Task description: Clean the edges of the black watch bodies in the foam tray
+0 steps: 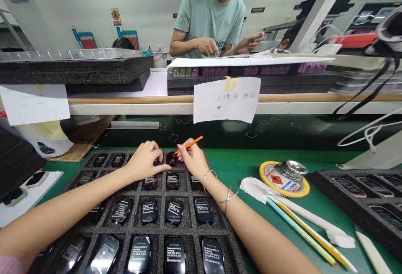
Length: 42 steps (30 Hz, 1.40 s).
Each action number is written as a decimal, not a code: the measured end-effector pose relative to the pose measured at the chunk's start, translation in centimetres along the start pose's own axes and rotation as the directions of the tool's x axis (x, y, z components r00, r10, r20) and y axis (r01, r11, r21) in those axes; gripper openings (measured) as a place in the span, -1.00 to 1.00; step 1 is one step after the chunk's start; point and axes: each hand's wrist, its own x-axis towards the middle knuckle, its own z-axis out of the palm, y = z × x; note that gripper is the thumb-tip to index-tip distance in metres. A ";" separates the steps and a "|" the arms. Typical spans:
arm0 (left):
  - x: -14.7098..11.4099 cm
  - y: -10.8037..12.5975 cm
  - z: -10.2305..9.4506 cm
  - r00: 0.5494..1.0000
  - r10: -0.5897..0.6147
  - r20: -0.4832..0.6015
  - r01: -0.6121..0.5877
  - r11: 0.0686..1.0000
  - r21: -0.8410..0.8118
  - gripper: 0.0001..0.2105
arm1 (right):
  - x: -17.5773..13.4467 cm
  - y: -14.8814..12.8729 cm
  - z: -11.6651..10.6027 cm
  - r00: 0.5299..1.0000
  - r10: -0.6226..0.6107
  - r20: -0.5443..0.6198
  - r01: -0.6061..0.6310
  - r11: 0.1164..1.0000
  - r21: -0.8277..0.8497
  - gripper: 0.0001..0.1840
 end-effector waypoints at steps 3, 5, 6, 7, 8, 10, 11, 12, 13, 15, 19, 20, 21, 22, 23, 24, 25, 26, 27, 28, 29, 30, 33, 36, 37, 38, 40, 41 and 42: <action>-1.3 -0.5 -1.2 0.998 0.033 0.053 -0.032 0.999 -0.004 -0.74 | 0.0 -0.5 -0.3 0.999 -0.015 -0.042 0.015 1.000 0.002 -0.43; -2.3 -0.9 -1.8 0.997 0.041 0.064 -0.039 0.999 -0.031 -0.80 | 0.2 -1.0 -0.3 1.000 -0.004 -0.025 0.004 1.000 0.001 -0.44; -2.8 -1.0 -2.0 0.997 0.040 0.063 -0.037 0.998 -0.050 -0.81 | 0.3 -1.3 -0.2 1.000 0.010 0.003 -0.010 1.000 0.001 -0.46; -3.2 -1.1 -2.2 0.998 0.038 0.057 -0.034 0.997 -0.075 -0.80 | 0.5 -1.6 0.1 0.999 0.028 0.038 -0.028 1.000 0.002 -0.49; -3.5 -1.2 -2.2 0.998 0.035 0.048 -0.030 0.994 -0.102 -0.80 | 0.7 -1.9 0.4 0.996 0.047 0.072 -0.048 0.999 0.006 -0.53; -3.9 -1.4 -2.1 1.000 0.016 0.020 -0.013 0.988 -0.153 -0.80 | 1.1 -2.2 1.4 0.989 0.085 0.124 -0.088 0.996 0.024 -0.63; -4.0 -1.6 -1.9 1.000 -0.001 0.003 0.001 0.984 -0.177 -0.81 | 1.2 -2.3 2.1 0.985 0.102 0.139 -0.108 0.993 0.038 -0.67; -4.0 -1.7 -1.8 1.000 -0.023 -0.015 0.019 0.980 -0.199 -0.82 | 1.4 -2.4 2.8 0.981 0.120 0.150 -0.129 0.990 0.052 -0.72; -3.9 -1.9 -1.6 0.998 -0.048 -0.031 0.040 0.975 -0.219 -0.82 | 1.4 -2.3 3.5 0.978 0.135 0.157 -0.147 0.987 0.066 -0.75; -3.8 -2.2 -1.3 0.994 -0.096 -0.056 0.079 0.964 -0.256 -0.81 | 1.4 -2.1 4.8 0.974 0.159 0.160 -0.176 0.980 0.093 -0.80; -3.6 -2.4 -1.1 0.988 -0.143 -0.066 0.116 0.945 -0.306 -0.81 | 0.8 -1.3 6.4 0.975 0.169 0.141 -0.189 0.972 0.139 -0.81; -3.6 -2.4 -1.1 0.987 -0.147 -0.064 0.120 0.942 -0.314 -0.81 | 0.7 -1.2 6.5 0.977 0.166 0.136 -0.185 0.972 0.147 -0.80; -3.6 -2.3 -1.1 0.987 -0.150 -0.061 0.123 0.939 -0.321 -0.82 | 0.5 -1.0 6.6 0.978 0.161 0.130 -0.180 0.972 0.153 -0.79; -3.6 -2.3 -1.1 0.987 -0.153 -0.058 0.126 0.937 -0.326 -0.82 | 0.4 -0.9 6.6 0.980 0.155 0.124 -0.174 0.972 0.156 -0.78; -3.6 -2.2 -1.2 0.986 -0.155 -0.055 0.128 0.935 -0.330 -0.82 | 0.4 -0.9 6.6 0.982 0.149 0.120 -0.167 0.973 0.158 -0.75; -3.6 -2.2 -1.2 0.987 -0.156 -0.050 0.130 0.934 -0.332 -0.82 | 0.3 -0.8 6.5 0.983 0.141 0.117 -0.159 0.975 0.157 -0.73; -3.7 -2.1 -1.2 0.986 -0.158 -0.047 0.133 0.933 -0.334 -0.79 | 0.3 -0.8 6.5 0.984 0.133 0.116 -0.150 0.977 0.154 -0.69; -3.7 -2.1 -1.2 0.986 -0.163 -0.044 0.139 0.931 -0.336 -0.74 | 0.3 -0.8 6.4 0.986 0.123 0.116 -0.140 0.979 0.149 -0.66; -3.7 -2.1 -1.2 0.984 -0.172 -0.042 0.148 0.929 -0.340 -0.67 | 0.2 -0.8 6.4 0.987 0.114 0.117 -0.130 0.981 0.144 -0.62; -3.7 -2.2 -1.1 0.982 -0.183 -0.041 0.158 0.926 -0.344 -0.60 | 0.2 -0.8 6.4 0.988 0.104 0.118 -0.120 0.983 0.138 -0.58; -3.7 -2.2 -1.0 0.980 -0.194 -0.041 0.168 0.922 -0.349 -0.53 | 0.2 -0.8 6.4 0.988 0.096 0.117 -0.112 0.985 0.133 -0.55; -3.7 -2.2 -1.0 0.978 -0.203 -0.042 0.176 0.919 -0.353 -0.49 | 0.1 -0.8 6.5 0.989 0.090 0.116 -0.105 0.986 0.129 -0.53; -3.7 -2.2 -0.8 0.977 -0.211 -0.039 0.184 0.915 -0.359 -0.47 | 0.0 -0.8 6.5 0.991 0.082 0.109 -0.095 0.989 0.114 -0.49; -3.7 -2.1 -0.7 0.977 -0.210 -0.035 0.184 0.915 -0.360 -0.47 | -0.1 -0.9 6.6 0.992 0.080 0.100 -0.089 0.992 0.094 -0.51; -3.7 -2.1 -0.7 0.977 -0.209 -0.034 0.183 0.916 -0.357 -0.48 | -0.1 -1.0 6.6 0.992 0.077 0.097 -0.085 0.993 0.086 -0.52; -3.7 -2.1 -0.7 0.978 -0.207 -0.034 0.182 0.918 -0.352 -0.48 | -0.2 -1.0 6.6 0.993 0.073 0.093 -0.080 0.994 0.079 -0.52; -3.7 -2.0 -0.8 0.978 -0.205 -0.037 0.181 0.925 -0.335 -0.50 | -0.2 -1.0 6.7 0.994 0.065 0.087 -0.071 0.995 0.068 -0.53; -3.7 -2.0 -0.8 0.978 -0.205 -0.041 0.182 0.929 -0.322 -0.50 | -0.2 -1.0 6.7 0.994 0.063 0.085 -0.069 0.996 0.064 -0.53; -3.7 -1.9 -0.9 0.977 -0.207 -0.045 0.184 0.934 -0.308 -0.51 | -0.2 -0.9 6.7 0.994 0.063 0.084 -0.068 0.996 0.061 -0.53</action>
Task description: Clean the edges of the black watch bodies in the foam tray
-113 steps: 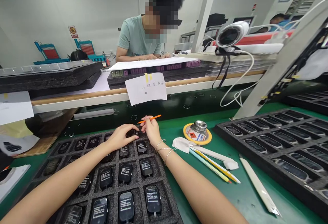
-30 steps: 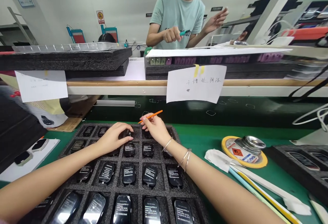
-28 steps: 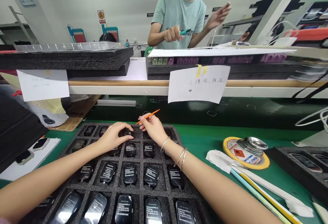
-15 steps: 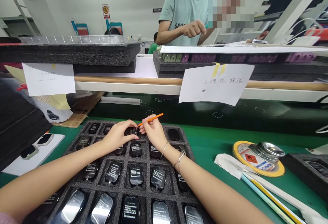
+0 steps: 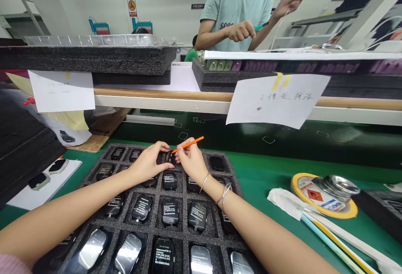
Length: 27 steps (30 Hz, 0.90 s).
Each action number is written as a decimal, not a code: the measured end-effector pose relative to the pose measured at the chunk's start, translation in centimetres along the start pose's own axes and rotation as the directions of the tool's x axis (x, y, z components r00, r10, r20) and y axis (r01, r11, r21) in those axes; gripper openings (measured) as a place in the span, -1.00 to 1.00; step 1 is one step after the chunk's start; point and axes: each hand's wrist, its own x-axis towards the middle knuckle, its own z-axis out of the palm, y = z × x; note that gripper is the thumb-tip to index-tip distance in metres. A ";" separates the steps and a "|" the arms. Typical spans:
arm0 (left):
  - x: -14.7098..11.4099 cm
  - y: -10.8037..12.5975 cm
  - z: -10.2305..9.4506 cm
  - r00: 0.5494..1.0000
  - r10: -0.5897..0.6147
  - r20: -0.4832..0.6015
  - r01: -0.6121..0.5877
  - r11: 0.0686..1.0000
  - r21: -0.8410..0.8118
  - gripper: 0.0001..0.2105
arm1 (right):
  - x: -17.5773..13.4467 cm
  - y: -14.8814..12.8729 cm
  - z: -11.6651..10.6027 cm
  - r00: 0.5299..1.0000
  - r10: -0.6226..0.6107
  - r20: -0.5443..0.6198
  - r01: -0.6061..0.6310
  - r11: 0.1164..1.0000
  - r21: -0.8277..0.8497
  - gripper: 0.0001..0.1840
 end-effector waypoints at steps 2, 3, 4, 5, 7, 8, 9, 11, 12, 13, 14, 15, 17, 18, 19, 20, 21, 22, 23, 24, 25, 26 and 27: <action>-0.1 0.1 -0.1 1.000 -0.005 -0.007 0.005 1.000 0.029 -0.52 | 0.0 0.1 0.0 1.000 0.002 -0.001 -0.002 1.000 -0.004 -0.53; -0.1 0.1 -0.1 1.000 -0.009 -0.010 0.009 0.999 0.040 -0.52 | 0.1 0.2 -0.1 1.000 0.003 0.000 -0.003 1.000 -0.005 -0.54; -0.2 0.1 -0.2 1.000 -0.011 -0.011 0.011 0.999 0.048 -0.52 | 0.1 0.3 -0.1 1.000 0.005 0.002 -0.005 1.000 -0.007 -0.55; -0.2 0.1 -0.2 1.000 -0.009 -0.009 0.009 0.999 0.053 -0.52 | 0.2 0.4 -0.2 1.000 0.006 0.006 -0.006 1.000 -0.008 -0.56; -0.3 0.1 -0.2 1.000 0.010 0.005 -0.010 0.998 0.058 -0.49 | 0.2 0.4 -0.2 1.000 0.008 0.015 -0.008 1.000 -0.010 -0.58; -0.3 0.1 -0.2 1.000 0.024 0.016 -0.025 0.998 0.058 -0.47 | 0.3 0.4 -0.2 1.000 0.008 0.020 -0.008 1.000 -0.010 -0.58; -0.3 0.2 -0.1 0.999 0.037 0.027 -0.038 0.998 0.057 -0.46 | 0.3 0.4 -0.2 1.000 0.009 0.025 -0.008 1.000 -0.011 -0.59; -0.2 0.2 0.0 0.998 0.051 0.041 -0.053 0.997 0.052 -0.48 | 0.2 0.4 -0.2 0.999 0.008 0.036 -0.007 1.000 -0.011 -0.58; -0.2 0.2 0.0 0.998 0.051 0.044 -0.053 0.997 0.049 -0.51 | 0.2 0.4 -0.2 0.999 0.007 0.040 -0.006 1.000 -0.010 -0.58; -0.2 0.2 0.0 0.998 0.049 0.045 -0.051 0.998 0.045 -0.53 | 0.2 0.4 -0.2 0.999 0.005 0.042 -0.005 1.000 -0.009 -0.56; -0.1 0.2 0.0 0.998 0.046 0.045 -0.048 0.998 0.042 -0.54 | 0.1 0.4 -0.1 0.999 0.004 0.042 -0.003 1.000 -0.007 -0.55; -0.1 0.1 0.0 0.998 0.044 0.046 -0.045 0.998 0.038 -0.56 | 0.1 0.5 -0.1 0.999 0.001 0.041 -0.001 1.000 -0.005 -0.53; -0.1 0.1 0.1 0.998 0.039 0.045 -0.041 0.999 0.034 -0.57 | 0.1 0.5 -0.1 0.999 -0.005 0.037 0.006 1.000 -0.003 -0.50; -0.1 0.1 0.1 0.998 0.038 0.045 -0.039 0.999 0.033 -0.57 | 0.1 0.5 -0.1 0.999 -0.009 0.034 0.009 1.000 -0.003 -0.49; -0.1 0.1 0.1 0.998 0.037 0.044 -0.038 0.999 0.033 -0.58 | 0.0 0.5 -0.1 0.999 -0.013 0.031 0.013 1.000 -0.004 -0.48; -0.2 0.1 0.1 0.998 0.036 0.045 -0.038 0.999 0.033 -0.58 | 0.0 0.5 -0.1 0.999 -0.016 0.028 0.016 1.000 -0.006 -0.48; -0.2 0.1 0.1 0.998 0.035 0.045 -0.037 0.999 0.033 -0.59 | 0.0 0.5 -0.1 1.000 -0.018 0.025 0.019 1.000 -0.009 -0.47; -0.2 0.1 0.1 0.998 0.034 0.047 -0.036 0.999 0.034 -0.59 | -0.1 0.4 -0.1 1.000 -0.020 0.023 0.021 1.000 -0.013 -0.47; -0.2 0.1 0.1 0.998 0.033 0.048 -0.035 0.999 0.035 -0.59 | -0.1 0.4 -0.1 1.000 -0.022 0.021 0.022 1.000 -0.017 -0.47; -0.2 0.1 0.1 0.998 0.033 0.049 -0.034 0.999 0.037 -0.59 | -0.1 0.3 -0.1 1.000 -0.023 0.020 0.024 0.999 -0.022 -0.47; -0.2 0.0 0.1 0.998 0.032 0.050 -0.034 0.999 0.038 -0.59 | -0.2 0.3 -0.1 1.000 -0.024 0.019 0.024 0.999 -0.025 -0.47; -0.2 0.0 0.2 0.998 0.032 0.050 -0.034 0.999 0.039 -0.59 | -0.2 0.2 -0.1 1.000 -0.025 0.020 0.025 0.999 -0.029 -0.47; -0.1 0.0 0.2 0.998 0.033 0.049 -0.035 0.999 0.040 -0.59 | -0.2 0.2 -0.1 0.999 -0.025 0.021 0.026 0.999 -0.031 -0.46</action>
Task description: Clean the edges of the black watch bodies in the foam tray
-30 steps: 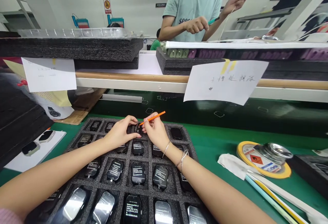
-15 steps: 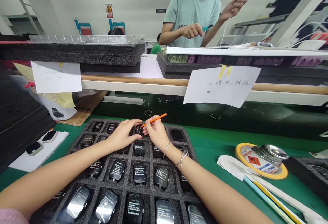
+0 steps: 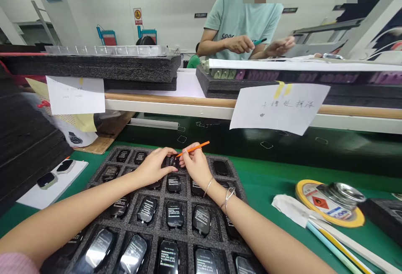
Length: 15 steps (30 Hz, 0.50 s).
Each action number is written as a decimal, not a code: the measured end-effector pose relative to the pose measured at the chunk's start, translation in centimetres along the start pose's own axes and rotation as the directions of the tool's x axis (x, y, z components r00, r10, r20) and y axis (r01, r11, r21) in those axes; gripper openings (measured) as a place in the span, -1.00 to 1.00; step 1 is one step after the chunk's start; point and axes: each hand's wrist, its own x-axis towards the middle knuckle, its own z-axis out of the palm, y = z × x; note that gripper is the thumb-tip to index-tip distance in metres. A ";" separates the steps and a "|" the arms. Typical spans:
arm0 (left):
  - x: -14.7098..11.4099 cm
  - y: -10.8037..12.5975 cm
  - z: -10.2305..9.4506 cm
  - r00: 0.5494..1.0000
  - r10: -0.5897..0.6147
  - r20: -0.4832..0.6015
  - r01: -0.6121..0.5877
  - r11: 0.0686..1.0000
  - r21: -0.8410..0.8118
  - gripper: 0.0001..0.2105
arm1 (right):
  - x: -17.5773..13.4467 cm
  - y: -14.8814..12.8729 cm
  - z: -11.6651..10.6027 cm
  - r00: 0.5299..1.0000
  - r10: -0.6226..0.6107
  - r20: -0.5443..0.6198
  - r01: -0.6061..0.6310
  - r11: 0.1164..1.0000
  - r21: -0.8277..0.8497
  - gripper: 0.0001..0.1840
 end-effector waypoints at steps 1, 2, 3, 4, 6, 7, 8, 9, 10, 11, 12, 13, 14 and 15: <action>0.0 0.0 0.0 1.000 0.002 0.000 -0.002 1.000 0.001 -0.59 | 0.0 0.0 0.0 1.000 0.000 0.002 0.000 1.000 -0.002 -0.45; 0.0 -0.1 0.1 1.000 0.004 0.001 -0.004 1.000 0.003 -0.59 | 0.0 0.0 0.0 1.000 0.000 0.004 0.000 1.000 -0.004 -0.44; 0.1 -0.1 0.1 1.000 0.007 0.001 -0.007 1.000 0.004 -0.58 | 0.0 0.0 0.0 1.000 0.000 0.006 0.000 1.000 -0.008 -0.44; 0.1 -0.2 0.1 1.000 0.011 0.003 -0.011 1.000 0.007 -0.58 | 0.0 0.0 0.0 1.000 -0.001 0.008 0.001 1.000 -0.012 -0.43; 0.1 -0.2 0.1 1.000 0.017 0.005 -0.017 1.000 0.015 -0.58 | 0.0 0.0 0.0 1.000 -0.002 0.012 0.002 1.000 -0.024 -0.43; 0.1 -0.1 0.1 1.000 0.019 0.006 -0.019 1.000 0.023 -0.58 | 0.0 0.0 0.0 1.000 -0.003 0.014 0.004 1.000 -0.030 -0.43; 0.1 -0.1 0.1 1.000 0.021 0.007 -0.021 0.999 0.032 -0.58 | -0.1 0.0 0.0 1.000 -0.005 0.016 0.006 0.999 -0.035 -0.43; 0.0 0.0 0.1 1.000 0.022 0.007 -0.023 0.999 0.045 -0.57 | -0.1 0.0 0.0 1.000 -0.007 0.018 0.008 0.999 -0.038 -0.43; 0.0 0.1 0.0 1.000 0.023 0.005 -0.023 0.998 0.063 -0.56 | -0.1 0.0 0.0 1.000 -0.010 0.018 0.011 0.999 -0.040 -0.43; -0.1 0.2 -0.1 1.000 0.021 -0.001 -0.021 0.996 0.087 -0.55 | -0.1 0.0 0.0 1.000 -0.013 0.017 0.014 0.999 -0.041 -0.43; -0.2 0.3 -0.3 1.000 0.015 -0.011 -0.013 0.993 0.118 -0.55 | -0.1 0.1 0.1 1.000 -0.015 0.016 0.016 0.999 -0.040 -0.43; -0.2 0.4 -0.5 1.000 0.005 -0.027 -0.001 0.988 0.156 -0.55 | -0.1 0.1 0.1 1.000 -0.018 0.014 0.018 0.999 -0.040 -0.43; -0.3 0.4 -0.8 0.999 -0.006 -0.042 0.014 0.980 0.198 -0.56 | -0.1 0.2 0.1 1.000 -0.020 0.012 0.020 0.999 -0.040 -0.44; -0.3 0.4 -1.0 0.998 -0.016 -0.054 0.028 0.970 0.241 -0.57 | 0.0 0.2 0.2 1.000 -0.022 0.009 0.022 0.999 -0.040 -0.45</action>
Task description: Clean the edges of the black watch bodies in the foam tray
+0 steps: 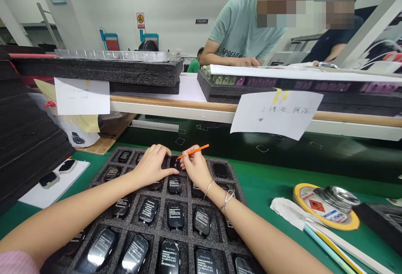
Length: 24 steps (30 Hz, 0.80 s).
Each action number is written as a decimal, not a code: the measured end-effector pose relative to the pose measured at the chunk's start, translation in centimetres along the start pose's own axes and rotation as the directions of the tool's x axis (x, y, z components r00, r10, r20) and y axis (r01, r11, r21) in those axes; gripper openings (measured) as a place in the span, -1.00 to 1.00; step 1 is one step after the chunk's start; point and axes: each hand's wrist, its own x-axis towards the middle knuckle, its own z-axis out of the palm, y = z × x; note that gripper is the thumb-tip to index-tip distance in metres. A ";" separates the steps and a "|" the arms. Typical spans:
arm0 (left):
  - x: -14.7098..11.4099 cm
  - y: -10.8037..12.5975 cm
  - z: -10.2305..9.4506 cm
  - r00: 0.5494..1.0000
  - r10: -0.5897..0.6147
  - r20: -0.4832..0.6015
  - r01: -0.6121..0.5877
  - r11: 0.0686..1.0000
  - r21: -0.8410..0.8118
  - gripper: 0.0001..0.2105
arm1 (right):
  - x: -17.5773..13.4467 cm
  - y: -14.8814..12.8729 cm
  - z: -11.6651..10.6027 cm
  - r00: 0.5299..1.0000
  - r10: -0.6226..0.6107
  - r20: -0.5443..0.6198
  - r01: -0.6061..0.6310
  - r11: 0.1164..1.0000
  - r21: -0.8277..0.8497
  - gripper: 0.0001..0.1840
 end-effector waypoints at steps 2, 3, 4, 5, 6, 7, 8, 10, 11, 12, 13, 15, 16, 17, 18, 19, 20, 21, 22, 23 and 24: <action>0.0 -0.4 -0.5 1.000 -0.008 0.004 0.008 0.997 0.072 -0.58 | 0.0 0.0 0.1 1.000 -0.006 -0.006 0.006 1.000 0.002 -0.47; 0.0 -0.7 -0.8 1.000 0.001 0.019 -0.002 0.995 0.096 -0.59 | 0.0 0.0 0.2 1.000 -0.011 -0.013 0.011 1.000 0.003 -0.48; 0.1 -1.0 -1.1 0.999 0.018 0.040 -0.022 0.994 0.110 -0.62 | -0.1 -0.1 0.2 1.000 -0.017 -0.025 0.018 1.000 0.006 -0.49; 0.1 -1.3 -1.4 0.997 0.041 0.064 -0.048 0.992 0.116 -0.65 | -0.1 -0.2 0.2 0.999 -0.026 -0.044 0.027 1.000 0.009 -0.49; 0.1 -1.7 -1.7 0.994 0.067 0.088 -0.077 0.990 0.115 -0.69 | -0.2 -0.4 0.1 0.997 -0.036 -0.068 0.037 0.999 0.012 -0.50; 0.0 -2.0 -2.1 0.990 0.093 0.108 -0.105 0.988 0.109 -0.73 | -0.3 -0.6 0.0 0.994 -0.047 -0.096 0.049 0.999 0.013 -0.51; -0.2 -2.3 -2.4 0.985 0.118 0.125 -0.131 0.986 0.099 -0.75 | -0.4 -0.9 -0.1 0.991 -0.058 -0.124 0.060 0.998 0.012 -0.51; -0.6 -3.0 -3.0 0.976 0.159 0.147 -0.170 0.983 0.064 -0.77 | -0.5 -1.4 -0.2 0.985 -0.074 -0.153 0.076 0.997 0.008 -0.52; -0.9 -3.3 -3.3 0.972 0.177 0.154 -0.185 0.982 0.041 -0.77 | -0.4 -1.7 -0.2 0.986 -0.073 -0.149 0.075 0.997 0.007 -0.52; -1.3 -3.6 -3.5 0.968 0.193 0.157 -0.198 0.980 0.016 -0.76 | -0.3 -1.9 -0.2 0.989 -0.068 -0.132 0.070 0.998 0.008 -0.51; -1.6 -3.9 -3.6 0.965 0.209 0.157 -0.210 0.978 -0.011 -0.76 | -0.1 -2.1 0.0 0.992 -0.058 -0.108 0.060 0.998 0.011 -0.49; -2.0 -4.5 -3.7 0.962 0.231 0.147 -0.225 0.973 -0.061 -0.75 | 0.6 -2.4 0.7 0.998 -0.036 -0.059 0.037 0.999 0.026 -0.45; -2.1 -4.8 -3.7 0.962 0.237 0.138 -0.227 0.970 -0.083 -0.76 | 0.9 -2.5 1.2 0.999 -0.028 -0.042 0.030 0.999 0.037 -0.43; -2.2 -5.1 -3.7 0.962 0.240 0.130 -0.228 0.968 -0.101 -0.76 | 1.3 -2.5 1.8 0.999 -0.024 -0.031 0.026 0.998 0.052 -0.43; -2.2 -5.3 -3.6 0.962 0.243 0.123 -0.229 0.966 -0.116 -0.76 | 1.7 -2.5 2.5 0.999 -0.022 -0.024 0.024 0.997 0.068 -0.43; -2.1 -5.5 -3.6 0.962 0.245 0.119 -0.230 0.965 -0.129 -0.77 | 2.1 -2.5 3.1 1.000 -0.021 -0.018 0.022 0.996 0.086 -0.45; -2.0 -5.7 -3.5 0.962 0.247 0.116 -0.231 0.963 -0.139 -0.78 | 2.4 -2.4 3.8 1.000 -0.019 -0.011 0.020 0.994 0.103 -0.46; -2.0 -5.8 -3.5 0.962 0.249 0.113 -0.231 0.962 -0.148 -0.78 | 2.6 -2.2 4.5 1.000 -0.016 -0.004 0.017 0.993 0.120 -0.48; -1.9 -5.9 -3.5 0.962 0.249 0.110 -0.231 0.960 -0.156 -0.79 | 2.7 -1.9 5.0 1.000 -0.013 0.003 0.012 0.991 0.136 -0.51; -1.8 -6.0 -3.4 0.964 0.246 0.105 -0.227 0.960 -0.164 -0.80 | 2.8 -1.7 5.5 1.000 -0.008 0.008 0.007 0.989 0.150 -0.53; -1.8 -6.0 -3.4 0.965 0.242 0.100 -0.223 0.960 -0.171 -0.81 | 2.8 -1.3 5.9 1.000 -0.002 0.012 -0.001 0.987 0.162 -0.56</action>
